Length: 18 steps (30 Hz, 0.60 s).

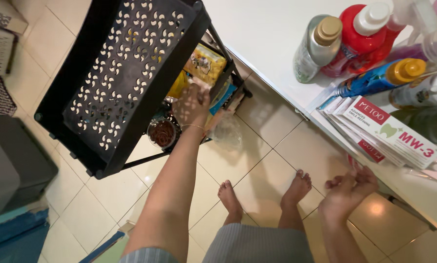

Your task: The person moves a rolling cart filled with various household items to a white table. They then systematically remove items from the cart, including bottles, boxes, and packets, and place them onto the table surface.

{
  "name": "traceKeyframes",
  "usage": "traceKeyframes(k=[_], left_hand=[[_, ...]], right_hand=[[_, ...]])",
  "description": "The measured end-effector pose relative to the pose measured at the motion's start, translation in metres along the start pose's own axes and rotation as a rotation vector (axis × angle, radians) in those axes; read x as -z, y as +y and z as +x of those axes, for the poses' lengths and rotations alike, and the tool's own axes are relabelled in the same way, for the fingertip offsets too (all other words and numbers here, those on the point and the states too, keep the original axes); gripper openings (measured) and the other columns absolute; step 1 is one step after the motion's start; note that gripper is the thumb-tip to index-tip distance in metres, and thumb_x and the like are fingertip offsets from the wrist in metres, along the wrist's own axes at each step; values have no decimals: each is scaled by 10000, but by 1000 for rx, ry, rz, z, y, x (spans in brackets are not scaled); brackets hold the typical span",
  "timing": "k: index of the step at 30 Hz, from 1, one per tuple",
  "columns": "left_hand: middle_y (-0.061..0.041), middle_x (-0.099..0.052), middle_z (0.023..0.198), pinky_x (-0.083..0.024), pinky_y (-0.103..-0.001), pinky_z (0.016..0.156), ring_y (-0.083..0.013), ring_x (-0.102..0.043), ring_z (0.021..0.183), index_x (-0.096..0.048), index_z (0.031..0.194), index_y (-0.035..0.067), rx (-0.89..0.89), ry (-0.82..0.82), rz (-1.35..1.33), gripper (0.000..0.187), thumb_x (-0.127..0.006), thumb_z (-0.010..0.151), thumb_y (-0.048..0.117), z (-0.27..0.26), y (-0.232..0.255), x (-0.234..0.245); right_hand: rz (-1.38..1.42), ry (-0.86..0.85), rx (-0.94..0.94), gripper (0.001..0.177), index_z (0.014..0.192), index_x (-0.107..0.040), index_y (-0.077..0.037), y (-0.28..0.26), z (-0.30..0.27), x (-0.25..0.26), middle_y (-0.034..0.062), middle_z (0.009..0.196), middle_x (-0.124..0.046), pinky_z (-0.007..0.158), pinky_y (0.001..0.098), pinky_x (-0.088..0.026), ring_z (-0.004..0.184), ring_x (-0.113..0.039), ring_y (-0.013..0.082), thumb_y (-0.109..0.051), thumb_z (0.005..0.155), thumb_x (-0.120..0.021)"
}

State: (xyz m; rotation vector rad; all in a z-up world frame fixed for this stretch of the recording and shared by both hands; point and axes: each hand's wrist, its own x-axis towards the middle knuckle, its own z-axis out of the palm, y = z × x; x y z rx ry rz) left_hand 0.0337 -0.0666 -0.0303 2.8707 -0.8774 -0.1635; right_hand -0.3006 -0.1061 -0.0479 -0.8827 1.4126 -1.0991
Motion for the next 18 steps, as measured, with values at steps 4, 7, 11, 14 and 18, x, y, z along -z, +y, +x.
traceKeyframes(k=[4,7,11,14,18], left_hand=[[-110,-533,910,-412,-405,764,-256,-549,833,-520,864,72,-105,240,-54,286,-551,714,313,3,-11,-11],[-130,-511,886,-439,-381,707,-275,-534,820,-492,868,41,-61,249,-154,240,-539,747,243,-1,-17,-12],[-125,-494,812,-445,-372,695,-259,-533,773,-468,790,30,-104,165,-211,201,-567,774,205,-8,-25,1],[-114,-510,799,-459,-356,677,-239,-541,766,-482,781,33,-201,194,-251,133,-572,805,128,-20,-28,11],[-76,-564,886,-538,-236,644,-141,-593,754,-505,825,41,-251,283,-571,65,-566,814,20,-48,-18,15]], right_hand=[[-3,-87,70,275,1172,-276,-51,-1,-10,-7,103,1214,-428,484,197,-368,644,-391,85,-36,910,-358],[-16,-117,103,324,1176,-264,-36,0,-14,-11,105,1221,-390,499,200,-387,660,-414,91,1,875,-374],[-7,-156,64,401,1219,-280,-43,3,-21,-17,72,1082,-375,506,209,-394,638,-427,102,22,835,-375],[87,-166,-33,420,1228,-278,-58,3,-25,-26,54,998,-372,514,214,-374,647,-417,95,9,834,-407],[101,-250,-63,370,1210,-287,-78,-5,-34,-44,41,991,-371,516,234,-395,643,-430,97,-63,869,-428]])
